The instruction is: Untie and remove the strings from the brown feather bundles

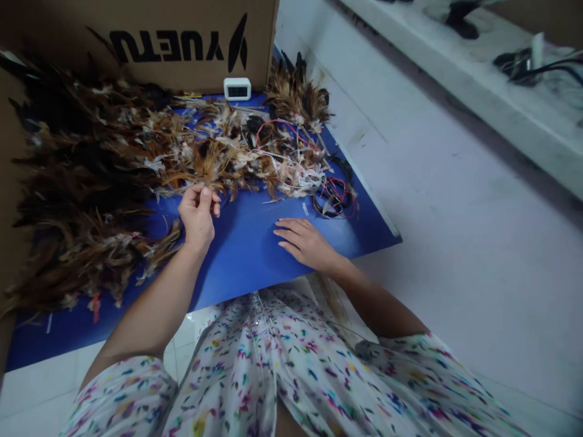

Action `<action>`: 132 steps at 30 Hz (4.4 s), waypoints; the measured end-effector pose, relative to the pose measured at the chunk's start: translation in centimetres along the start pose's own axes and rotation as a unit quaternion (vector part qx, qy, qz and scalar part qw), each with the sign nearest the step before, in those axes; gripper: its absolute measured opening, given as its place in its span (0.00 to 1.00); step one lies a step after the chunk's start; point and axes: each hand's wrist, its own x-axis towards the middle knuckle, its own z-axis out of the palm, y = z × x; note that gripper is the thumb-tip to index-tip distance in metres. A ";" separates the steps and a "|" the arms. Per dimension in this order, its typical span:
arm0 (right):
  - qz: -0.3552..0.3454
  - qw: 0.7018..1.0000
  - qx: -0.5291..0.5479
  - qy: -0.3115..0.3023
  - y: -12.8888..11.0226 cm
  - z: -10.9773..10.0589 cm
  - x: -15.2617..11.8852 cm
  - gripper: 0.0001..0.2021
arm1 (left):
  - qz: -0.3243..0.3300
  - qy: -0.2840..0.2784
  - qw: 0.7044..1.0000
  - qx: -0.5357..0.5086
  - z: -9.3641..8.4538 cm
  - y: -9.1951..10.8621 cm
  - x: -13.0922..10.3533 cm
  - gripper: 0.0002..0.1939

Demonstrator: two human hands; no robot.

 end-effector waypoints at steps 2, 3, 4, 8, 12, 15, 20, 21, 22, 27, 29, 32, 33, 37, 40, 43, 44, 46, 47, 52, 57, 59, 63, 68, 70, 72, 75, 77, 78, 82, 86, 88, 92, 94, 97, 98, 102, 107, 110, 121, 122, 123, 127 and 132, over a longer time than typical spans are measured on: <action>0.035 0.998 -0.006 0.047 0.3 -0.4 -0.7 0.11 | -0.003 0.001 1.000 0.000 0.1 0.0 0.0 0.19; 0.062 0.995 -0.018 0.075 0.5 -0.7 -1.2 0.10 | -0.007 0.005 1.000 0.003 0.1 0.0 0.0 0.18; 0.094 0.990 -0.037 0.103 0.8 -1.0 -1.8 0.10 | -0.012 0.009 1.000 0.005 0.2 -0.1 0.0 0.17; 0.243 0.946 -0.122 0.175 2.7 -2.1 -3.5 0.08 | -0.028 0.013 1.000 0.001 0.5 -0.3 0.0 0.16; 0.290 0.935 -0.162 0.125 4.5 -2.5 -3.4 0.09 | -0.034 0.011 0.999 0.004 0.6 -0.3 -0.1 0.17; 0.288 0.935 -0.200 0.061 5.0 -2.5 -2.2 0.09 | -0.018 -0.004 1.000 0.000 0.6 -0.3 -0.3 0.18; 0.291 0.937 -0.188 0.045 5.6 -2.6 -0.7 0.08 | -0.016 -0.018 1.000 0.015 0.5 -0.6 -0.4 0.18; 0.291 0.942 -0.153 0.068 5.7 -2.7 -0.5 0.07 | -0.018 -0.018 1.000 0.015 0.6 -0.6 -0.4 0.18; 0.295 0.945 -0.106 0.097 5.9 -2.8 -0.3 0.07 | -0.019 -0.020 0.999 0.015 0.6 -0.7 -0.5 0.18; 0.364 0.890 0.187 0.198 5.7 -3.8 1.4 0.07 | -0.030 -0.032 0.999 0.009 0.8 -0.5 -0.7 0.19; 0.369 0.864 0.280 0.198 5.3 -4.1 2.4 0.07 | -0.037 -0.034 0.999 0.007 0.9 -0.4 -0.8 0.19; 0.355 0.836 0.373 0.191 4.9 -4.3 4.0 0.08 | -0.035 -0.045 0.998 0.003 0.9 -0.3 -0.9 0.20; 0.350 0.828 0.395 0.191 4.7 -4.3 4.5 0.09 | -0.030 -0.050 0.998 0.000 0.9 -0.4 -1.0 0.20; 0.325 0.802 0.471 0.171 4.5 -4.3 6.5 0.15 | -0.024 -0.060 0.998 -0.011 0.9 -0.4 -1.0 0.22; 0.312 0.791 0.511 0.125 4.4 -4.0 7.5 0.20 | -0.033 -0.062 0.998 -0.003 0.9 -0.4 -1.1 0.23; 0.307 0.788 0.528 0.077 4.3 -3.4 8.1 0.22 | -0.043 -0.066 0.997 0.004 0.9 -0.3 -1.1 0.23; 0.305 0.791 0.527 0.067 4.3 -3.1 8.2 0.23 | -0.046 -0.067 0.997 0.003 0.9 -0.3 -1.2 0.22; 0.301 0.800 0.516 0.051 4.5 -2.5 8.5 0.22 | -0.049 -0.071 0.996 -0.004 1.0 -0.3 -1.2 0.23; 0.298 0.807 0.508 0.044 4.6 -2.3 8.7 0.21 | -0.049 -0.074 0.996 -0.008 1.0 -0.3 -1.2 0.23; 0.260 0.859 0.439 0.041 4.9 -2.1 9.9 0.13 | -0.053 -0.089 0.995 -0.007 1.0 -0.4 -1.3 0.23; 0.212 0.902 0.376 0.029 4.2 -2.4 11.6 0.04 | -0.082 -0.132 0.988 -0.004 1.1 -0.1 -1.6 0.23; 0.206 0.897 0.391 0.014 3.6 -2.0 12.1 0.05 | -0.100 -0.146 0.984 -0.007 1.2 0.0 -1.7 0.23; 0.207 0.885 0.416 0.023 2.6 -0.7 12.5 0.05 | -0.116 -0.158 0.981 0.006 1.2 0.1 -1.7 0.23; 0.204 0.862 0.458 0.076 2.3 0.8 12.2 0.09 | -0.091 -0.209 0.971 0.072 0.6 -0.1 -1.6 0.22; 0.200 0.861 0.460 0.088 2.6 0.9 11.9 0.13 | -0.053 -0.238 0.961 0.133 0.3 -0.1 -1.5 0.22; 0.198 0.867 0.449 0.089 3.0 0.6 11.5 0.16 | -0.001 -0.261 0.944 0.203 0.0 -0.2 -1.4 0.19; 0.182 0.885 0.416 0.099 3.4 -0.3 10.9 0.15 | 0.090 -0.287 0.907 0.295 -0.3 -0.2 -1.4 0.14; 0.163 0.907 0.376 0.102 3.4 -1.0 10.6 0.13 | 0.134 -0.299 0.884 0.334 -0.5 -0.2 -1.5 0.11; 0.152 0.919 0.350 0.096 3.4 -1.3 10.5 0.12 | 0.149 -0.305 0.874 0.347 -0.6 -0.3 -1.5 0.10; 0.074 0.969 0.231 0.045 3.0 -2.0 10.2 0.13 | 0.190 -0.324 0.844 0.382 -0.9 -0.7 -1.6 0.08; -0.004 0.988 0.156 0.003 2.5 -2.0 10.1 0.16 | 0.197 -0.335 0.825 0.409 -1.1 -1.0 -1.8 0.08; -0.024 0.991 0.131 -0.014 2.3 -1.9 10.0 0.16 | 0.190 -0.339 0.820 0.420 -1.1 -1.0 -1.8 0.08; -0.064 0.991 0.114 0.000 2.3 -1.6 9.8 0.17 | 0.177 -0.338 0.822 0.424 -1.0 -0.7 -1.9 0.07; -0.082 0.990 0.114 0.023 2.4 -1.4 9.7 0.17 | 0.171 -0.338 0.815 0.438 -0.9 -0.6 -2.0 0.07; -0.097 0.988 0.112 0.039 2.5 -1.1 9.7 0.16 | 0.172 -0.341 0.799 0.465 -0.9 -0.4 -2.1 0.08; -0.099 0.988 0.109 0.039 2.5 -1.0 9.7 0.15 | 0.173 -0.343 0.795 0.469 -0.9 -0.4 -2.2 0.08; -0.102 0.990 0.087 0.032 2.1 -1.1 9.7 0.14 | 0.166 -0.353 0.783 0.483 -1.0 -0.5 -2.2 0.09; -0.116 0.991 0.053 0.025 1.5 -1.5 9.8 0.14 | 0.184 -0.344 0.785 0.481 -1.1 -0.9 -2.3 0.08; -0.120 0.992 0.037 0.018 1.2 -1.7 9.8 0.15 | 0.190 -0.343 0.785 0.479 -1.1 -1.0 -2.3 0.08; -0.092 0.984 0.133 0.078 1.9 -1.1 10.0 0.09 | 0.165 -0.349 0.826 0.410 -0.7 -0.4 -1.8 0.09; -0.078 0.980 0.155 0.098 2.0 -1.2 10.1 0.08 | 0.153 -0.343 0.838 0.396 -0.7 -0.4 -1.8 0.09; -0.053 0.975 0.178 0.119 2.2 -1.3 10.2 0.07 | 0.135 -0.334 0.851 0.381 -0.6 -0.4 -1.7 0.09; 0.084 0.936 0.272 0.205 3.4 -1.6 10.4 0.08 | 0.040 -0.289 0.900 0.323 -0.5 -0.3 -1.5 0.11; 0.165 0.888 0.348 0.252 4.9 -1.2 10.8 0.13 | -0.029 -0.263 0.941 0.209 -0.3 -0.1 -1.2 0.19</action>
